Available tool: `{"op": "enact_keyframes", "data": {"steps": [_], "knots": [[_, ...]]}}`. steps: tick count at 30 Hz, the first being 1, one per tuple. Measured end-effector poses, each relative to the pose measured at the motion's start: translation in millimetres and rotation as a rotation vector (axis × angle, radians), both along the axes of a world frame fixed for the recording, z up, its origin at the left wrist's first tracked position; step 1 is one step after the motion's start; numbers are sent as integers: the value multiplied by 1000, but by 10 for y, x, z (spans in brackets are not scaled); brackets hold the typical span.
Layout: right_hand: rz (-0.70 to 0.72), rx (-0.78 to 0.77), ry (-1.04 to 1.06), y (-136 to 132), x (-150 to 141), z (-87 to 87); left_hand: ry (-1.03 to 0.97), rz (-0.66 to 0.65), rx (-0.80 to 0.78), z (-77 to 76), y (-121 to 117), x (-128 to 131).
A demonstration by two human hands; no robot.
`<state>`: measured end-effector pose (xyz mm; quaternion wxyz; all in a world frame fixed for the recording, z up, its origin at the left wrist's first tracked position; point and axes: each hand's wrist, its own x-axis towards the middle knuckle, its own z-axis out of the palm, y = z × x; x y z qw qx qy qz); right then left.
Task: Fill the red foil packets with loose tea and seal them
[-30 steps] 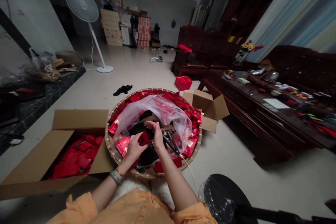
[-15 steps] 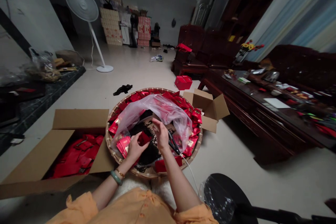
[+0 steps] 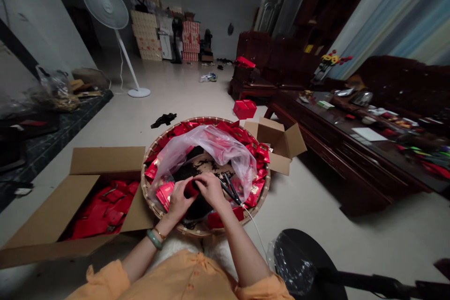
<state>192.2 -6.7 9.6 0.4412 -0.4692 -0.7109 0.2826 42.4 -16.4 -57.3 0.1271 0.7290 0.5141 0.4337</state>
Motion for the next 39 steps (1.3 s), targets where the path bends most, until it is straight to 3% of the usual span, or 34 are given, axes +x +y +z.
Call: {"op": "enact_keyframes", "data": {"steps": [5, 11, 14, 16, 21, 26, 30, 37, 39], "knots": [[-165, -65, 25, 59, 113, -133, -78, 141, -96, -58, 59, -94], [-61, -409, -534, -79, 224, -555, -127, 332, -123, -50, 167, -315], [-93, -468, -741, -171, 192, -778, -115, 355, -118, -37, 173, -397], [-130, -434, -747, -178, 165, -897, -97, 356, -98, -36, 165, -427], [-166, -325, -522, 3, 130, -1086, -72, 357, -71, -21, 140, -459], [-248, -235, -439, 273, 31, -1077, -61, 350, -56, 12, 106, -443], [-198, -258, -507, 405, -57, -981, -82, 316, -49, 2, 89, -405], [-225, -273, -394, 399, 89, -880, -105, 256, -112, -75, 92, -349], [-257, -258, -275, 375, 173, -794, -100, 234, -107, -81, 91, -322]]}}
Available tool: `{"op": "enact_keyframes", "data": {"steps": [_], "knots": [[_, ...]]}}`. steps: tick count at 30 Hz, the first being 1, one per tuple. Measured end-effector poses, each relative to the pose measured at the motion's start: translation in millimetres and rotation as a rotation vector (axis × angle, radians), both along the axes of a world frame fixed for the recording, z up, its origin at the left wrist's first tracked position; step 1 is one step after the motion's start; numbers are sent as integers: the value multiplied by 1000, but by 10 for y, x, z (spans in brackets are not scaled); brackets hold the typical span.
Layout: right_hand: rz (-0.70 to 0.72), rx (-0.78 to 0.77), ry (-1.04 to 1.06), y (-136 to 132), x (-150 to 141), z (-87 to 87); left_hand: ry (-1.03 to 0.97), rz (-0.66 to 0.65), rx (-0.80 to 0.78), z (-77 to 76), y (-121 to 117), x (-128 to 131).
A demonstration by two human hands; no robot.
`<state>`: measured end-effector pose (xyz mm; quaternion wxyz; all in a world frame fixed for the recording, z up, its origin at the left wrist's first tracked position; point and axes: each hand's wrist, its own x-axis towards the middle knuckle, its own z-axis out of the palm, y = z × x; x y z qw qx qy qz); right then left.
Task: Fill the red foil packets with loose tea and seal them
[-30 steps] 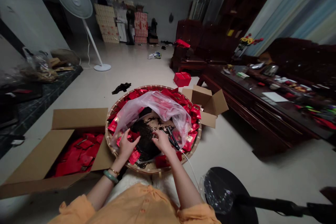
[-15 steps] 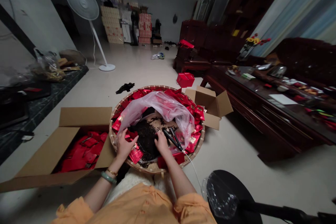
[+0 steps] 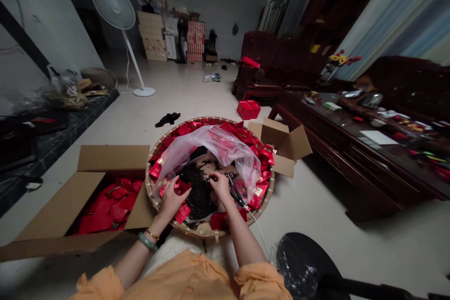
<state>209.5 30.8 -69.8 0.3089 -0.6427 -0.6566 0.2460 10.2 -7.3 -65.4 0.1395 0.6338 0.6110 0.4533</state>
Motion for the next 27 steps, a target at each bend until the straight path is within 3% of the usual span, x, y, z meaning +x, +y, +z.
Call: {"op": "enact_keyframes", "data": {"steps": [3, 6, 11, 19, 27], "knots": [[-57, 45, 306, -40, 83, 245, 16, -44, 13, 16, 1, 63], [-25, 81, 514, -92, 77, 582, 24, -79, 4, 50, 7, 148], [87, 166, 475, -197, -101, 988, 9, -97, -41, 122, 7, 271], [194, 184, 327, -316, -267, 1086, 6, -97, -90, 146, 9, 283], [269, 74, 628, -316, -255, 1044, 24, -103, -108, 154, 7, 338]]}}
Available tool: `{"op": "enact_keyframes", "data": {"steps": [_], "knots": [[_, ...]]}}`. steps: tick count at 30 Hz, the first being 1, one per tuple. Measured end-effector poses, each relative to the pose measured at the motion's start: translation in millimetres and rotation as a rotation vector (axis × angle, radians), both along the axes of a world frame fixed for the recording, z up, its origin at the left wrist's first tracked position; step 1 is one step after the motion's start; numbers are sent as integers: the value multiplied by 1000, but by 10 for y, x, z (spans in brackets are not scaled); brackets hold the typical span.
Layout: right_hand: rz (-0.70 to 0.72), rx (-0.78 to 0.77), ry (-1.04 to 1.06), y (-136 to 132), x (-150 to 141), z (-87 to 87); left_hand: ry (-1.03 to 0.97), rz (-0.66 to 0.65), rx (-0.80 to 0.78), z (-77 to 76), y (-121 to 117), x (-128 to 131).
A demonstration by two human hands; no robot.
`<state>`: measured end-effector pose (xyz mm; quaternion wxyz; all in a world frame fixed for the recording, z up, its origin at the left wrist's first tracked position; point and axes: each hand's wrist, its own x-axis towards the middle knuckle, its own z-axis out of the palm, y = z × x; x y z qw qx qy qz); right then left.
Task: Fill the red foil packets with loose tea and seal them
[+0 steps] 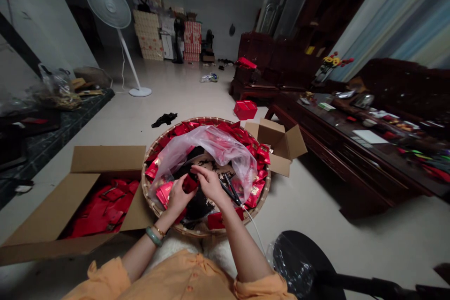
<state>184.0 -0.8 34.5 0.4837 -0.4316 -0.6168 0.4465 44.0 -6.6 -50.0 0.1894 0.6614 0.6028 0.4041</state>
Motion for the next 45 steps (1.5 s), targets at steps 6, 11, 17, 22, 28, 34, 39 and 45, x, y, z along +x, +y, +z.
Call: {"op": "enact_keyframes", "data": {"steps": [6, 11, 17, 22, 28, 34, 39, 45], "knots": [[-114, -46, 171, 65, 121, -94, -2, 19, 27, -6, 2, -5], [-208, 53, -149, 12, 179, -147, -5, 43, 36, -11, 14, -17], [-132, 187, -578, -71, 87, -181, 26, -20, 91, 114, 5, 51], [-197, 127, -468, 5, 181, -214, -128, -150, -11, 223, 25, 8], [-175, -1, -246, 51, 350, -173, -435, -435, -459, 323, 47, -131], [-315, 82, -475, 73, 290, -117, -340, -462, -460, 351, -21, -81], [-205, -67, -281, 147, 262, -257, -329, -479, -474, 367, -48, -86], [-283, -137, -119, 148, 275, -376, -378, -506, -493, 405, -72, -168]]}}
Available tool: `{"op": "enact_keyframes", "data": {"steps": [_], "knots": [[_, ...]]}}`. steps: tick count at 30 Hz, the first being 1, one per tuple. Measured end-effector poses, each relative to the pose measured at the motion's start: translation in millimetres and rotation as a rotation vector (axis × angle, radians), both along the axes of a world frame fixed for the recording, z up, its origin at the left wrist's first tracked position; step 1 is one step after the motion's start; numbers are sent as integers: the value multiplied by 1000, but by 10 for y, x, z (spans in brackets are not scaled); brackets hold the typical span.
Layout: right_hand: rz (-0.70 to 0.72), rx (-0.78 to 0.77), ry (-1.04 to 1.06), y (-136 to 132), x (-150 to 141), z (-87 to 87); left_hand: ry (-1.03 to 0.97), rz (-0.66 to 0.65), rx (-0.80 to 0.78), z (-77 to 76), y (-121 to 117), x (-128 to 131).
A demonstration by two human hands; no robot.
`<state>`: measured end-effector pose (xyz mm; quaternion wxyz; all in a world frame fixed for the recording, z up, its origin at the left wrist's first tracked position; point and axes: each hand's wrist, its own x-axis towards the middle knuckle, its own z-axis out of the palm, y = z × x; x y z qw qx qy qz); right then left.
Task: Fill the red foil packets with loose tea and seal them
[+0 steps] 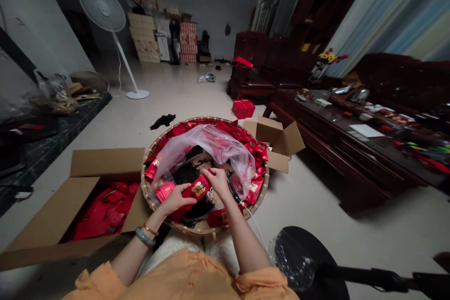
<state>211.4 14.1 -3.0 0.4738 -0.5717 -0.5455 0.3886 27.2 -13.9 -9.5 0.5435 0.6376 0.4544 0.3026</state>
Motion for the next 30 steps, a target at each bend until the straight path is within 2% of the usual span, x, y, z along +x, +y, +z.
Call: {"op": "enact_keyframes", "data": {"steps": [4, 9, 13, 16, 18, 24, 30], "knots": [[-4, 56, -89, -32, -17, 20, -64, -60, -60, 0, 23, 1], [113, 182, -293, -115, -103, 113, -183, 7, -85, 1, 60, 104], [5, 200, -309, -171, -139, 192, -220, 14, -122, -10, 39, 167], [59, 187, -382, -167, -133, 190, -248, 20, -110, -32, 0, 202], [71, 183, -414, -147, -127, 152, -274, 70, -84, -63, -26, 231], [-49, 225, -411, -105, -123, 36, -253, 314, 40, -196, -88, 296], [-158, 269, -427, -126, -141, 30, -211, 433, 65, -233, -150, 326]]}}
